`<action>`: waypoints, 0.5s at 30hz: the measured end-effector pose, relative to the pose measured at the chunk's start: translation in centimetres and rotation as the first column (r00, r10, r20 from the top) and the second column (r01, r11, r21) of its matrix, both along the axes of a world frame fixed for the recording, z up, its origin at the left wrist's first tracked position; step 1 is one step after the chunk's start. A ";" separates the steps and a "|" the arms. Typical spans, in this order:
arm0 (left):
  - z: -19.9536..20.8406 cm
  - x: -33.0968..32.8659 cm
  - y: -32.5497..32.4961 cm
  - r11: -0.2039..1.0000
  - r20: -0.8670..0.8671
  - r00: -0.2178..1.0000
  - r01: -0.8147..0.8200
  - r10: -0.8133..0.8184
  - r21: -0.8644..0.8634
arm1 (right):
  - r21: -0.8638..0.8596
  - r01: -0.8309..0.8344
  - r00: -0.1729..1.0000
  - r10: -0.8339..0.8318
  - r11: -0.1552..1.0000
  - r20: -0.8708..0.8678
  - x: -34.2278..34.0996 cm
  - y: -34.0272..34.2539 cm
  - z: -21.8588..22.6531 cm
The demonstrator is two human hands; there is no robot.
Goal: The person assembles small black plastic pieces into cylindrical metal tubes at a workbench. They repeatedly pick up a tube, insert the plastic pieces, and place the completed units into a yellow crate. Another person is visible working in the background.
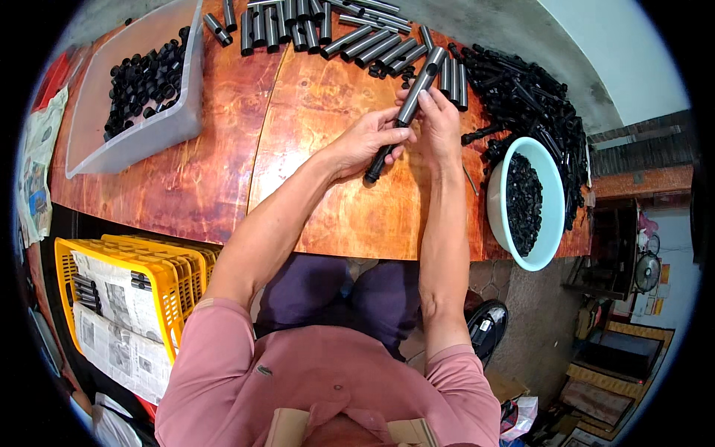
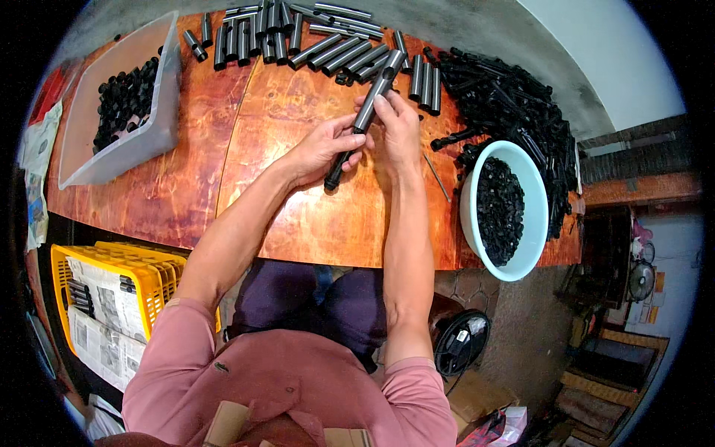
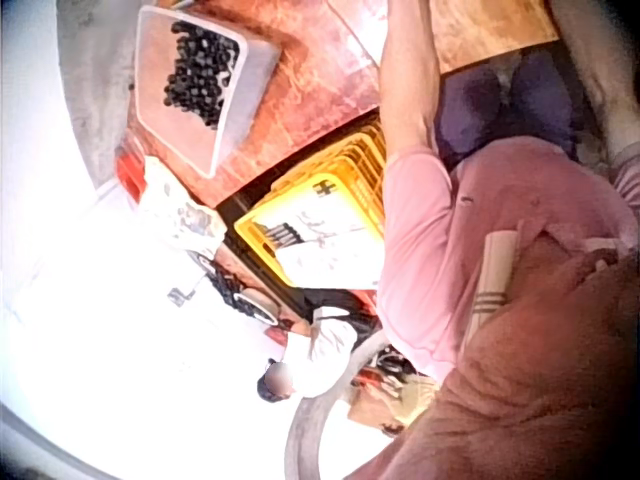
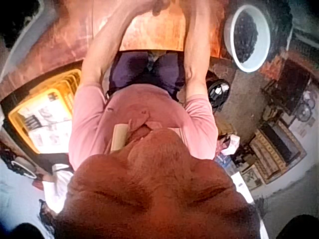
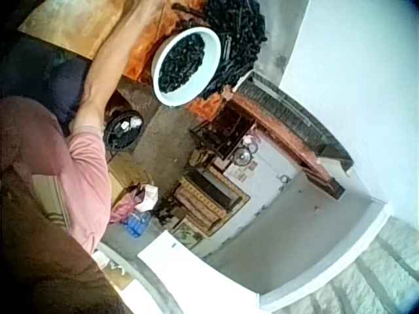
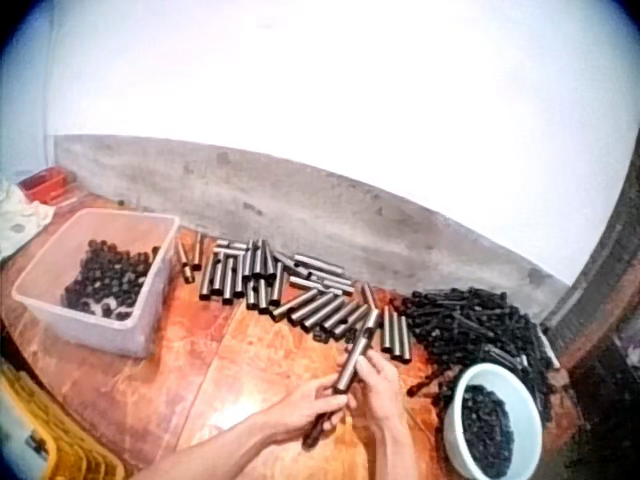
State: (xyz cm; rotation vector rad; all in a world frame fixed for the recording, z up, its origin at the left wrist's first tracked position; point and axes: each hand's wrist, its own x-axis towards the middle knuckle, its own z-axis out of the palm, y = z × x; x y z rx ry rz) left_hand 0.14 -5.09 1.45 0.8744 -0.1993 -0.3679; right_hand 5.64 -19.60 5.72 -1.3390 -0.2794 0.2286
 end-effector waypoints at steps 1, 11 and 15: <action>-0.1 0.0 -0.1 1.000 -0.004 1.000 -0.015 0.015 0.023 | 0.029 0.006 1.000 -0.006 1.000 -0.021 0.1 -0.1 -0.5; -0.7 0.0 -0.8 0.997 -0.234 0.969 -0.074 0.076 0.016 | 0.099 0.106 0.986 -0.091 0.989 -0.140 0.6 -1.6 -3.2; 0.0 0.1 -0.4 0.993 -0.212 0.974 -0.064 0.085 0.102 | 0.093 0.095 0.986 -0.080 0.991 -0.149 0.6 -1.8 -2.9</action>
